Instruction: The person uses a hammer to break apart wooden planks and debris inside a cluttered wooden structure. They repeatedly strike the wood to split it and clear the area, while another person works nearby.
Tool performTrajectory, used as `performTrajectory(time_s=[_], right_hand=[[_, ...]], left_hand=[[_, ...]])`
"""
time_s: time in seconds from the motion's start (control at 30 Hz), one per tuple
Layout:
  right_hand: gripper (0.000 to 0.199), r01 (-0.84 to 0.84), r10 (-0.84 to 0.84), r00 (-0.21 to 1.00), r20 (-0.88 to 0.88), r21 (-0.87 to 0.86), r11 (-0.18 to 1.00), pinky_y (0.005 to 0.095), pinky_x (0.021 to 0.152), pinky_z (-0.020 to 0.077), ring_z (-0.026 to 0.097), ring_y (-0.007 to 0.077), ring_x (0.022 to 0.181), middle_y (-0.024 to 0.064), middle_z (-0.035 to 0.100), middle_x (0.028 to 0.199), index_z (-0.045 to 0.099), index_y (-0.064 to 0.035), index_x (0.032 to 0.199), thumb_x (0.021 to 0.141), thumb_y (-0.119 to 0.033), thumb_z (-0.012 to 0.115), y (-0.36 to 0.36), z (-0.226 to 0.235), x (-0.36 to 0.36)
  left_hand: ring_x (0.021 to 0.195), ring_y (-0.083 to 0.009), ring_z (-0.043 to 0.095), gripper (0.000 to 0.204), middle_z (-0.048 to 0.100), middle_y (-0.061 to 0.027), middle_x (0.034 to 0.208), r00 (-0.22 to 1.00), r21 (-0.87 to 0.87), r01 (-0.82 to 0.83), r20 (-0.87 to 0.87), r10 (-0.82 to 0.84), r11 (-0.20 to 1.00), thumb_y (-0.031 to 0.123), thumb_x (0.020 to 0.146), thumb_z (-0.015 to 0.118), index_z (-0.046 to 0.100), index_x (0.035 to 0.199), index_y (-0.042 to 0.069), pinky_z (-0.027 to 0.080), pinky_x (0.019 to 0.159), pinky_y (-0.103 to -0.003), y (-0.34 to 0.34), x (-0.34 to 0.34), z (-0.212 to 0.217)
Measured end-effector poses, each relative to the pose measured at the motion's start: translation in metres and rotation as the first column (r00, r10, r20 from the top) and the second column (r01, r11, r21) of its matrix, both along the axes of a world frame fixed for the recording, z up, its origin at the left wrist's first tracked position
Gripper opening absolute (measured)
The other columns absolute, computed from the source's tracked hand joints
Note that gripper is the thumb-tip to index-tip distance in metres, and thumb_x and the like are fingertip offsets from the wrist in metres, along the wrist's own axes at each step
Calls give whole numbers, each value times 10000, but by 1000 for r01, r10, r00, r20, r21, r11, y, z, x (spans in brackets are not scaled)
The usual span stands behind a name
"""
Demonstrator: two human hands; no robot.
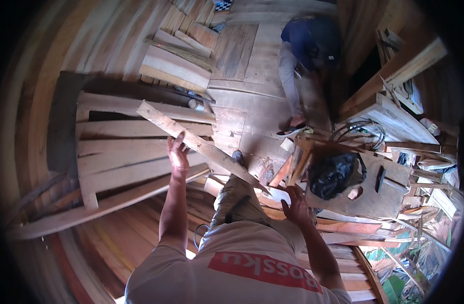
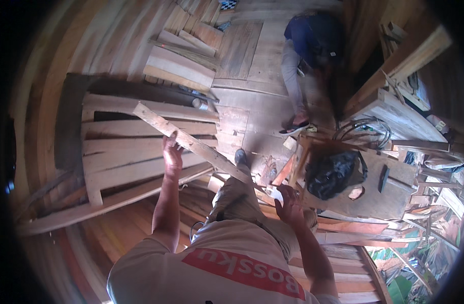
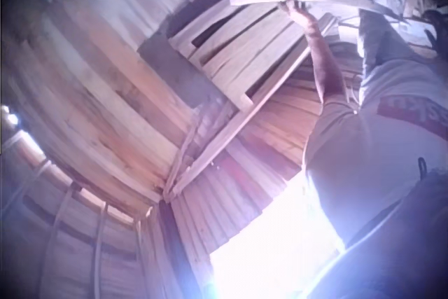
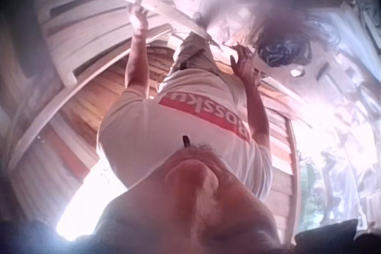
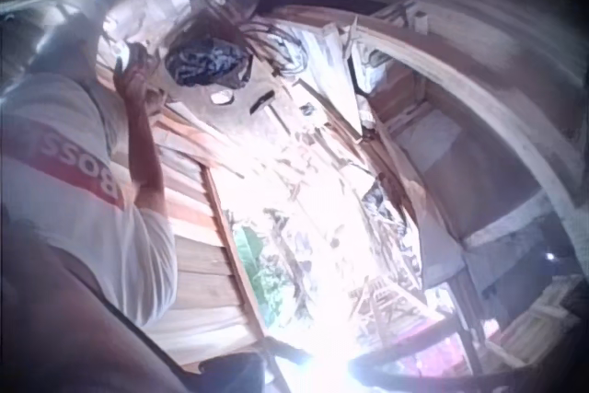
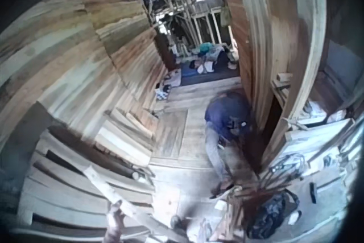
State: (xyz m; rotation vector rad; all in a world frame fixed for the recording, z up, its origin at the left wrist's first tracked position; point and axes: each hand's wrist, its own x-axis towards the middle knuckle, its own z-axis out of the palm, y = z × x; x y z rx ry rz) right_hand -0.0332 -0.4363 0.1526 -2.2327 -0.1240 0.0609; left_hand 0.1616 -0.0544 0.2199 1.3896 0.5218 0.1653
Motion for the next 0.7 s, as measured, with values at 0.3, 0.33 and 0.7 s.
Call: performTrajectory(time_s=[0.3, 0.33, 0.7], right_hand=[[439, 56, -34, 981, -191, 107, 993, 445, 882, 458, 569, 364, 1022, 184, 578, 1080, 509, -18, 1158, 788, -141, 709, 180, -3, 118], [459, 53, -18, 972, -234, 143, 988, 435, 847, 475, 585, 343, 1009, 180, 591, 1067, 499, -12, 1170, 796, -162, 717, 197, -5, 125], [392, -227, 142, 837, -528, -99, 969, 479, 884, 446, 604, 377, 984, 204, 630, 1050, 527, -43, 1161, 856, -268, 624, 282, -35, 207]], left_hand=[[1072, -242, 548, 469, 584, -58, 1169, 973, -697, 224, 119, -198, 681, 345, 828, 556, 520, 1226, 98, 406, 939, -409, 121, 168, -129], [1085, -258, 550, 480, 589, -71, 1182, 976, -738, 216, 148, -158, 639, 343, 836, 536, 515, 1237, 80, 410, 950, -411, 129, 179, -130], [1239, -314, 466, 687, 467, -170, 1351, 946, -814, 318, 240, -216, 486, 466, 898, 508, 319, 1410, 48, 375, 1042, -443, 209, 230, -136]])
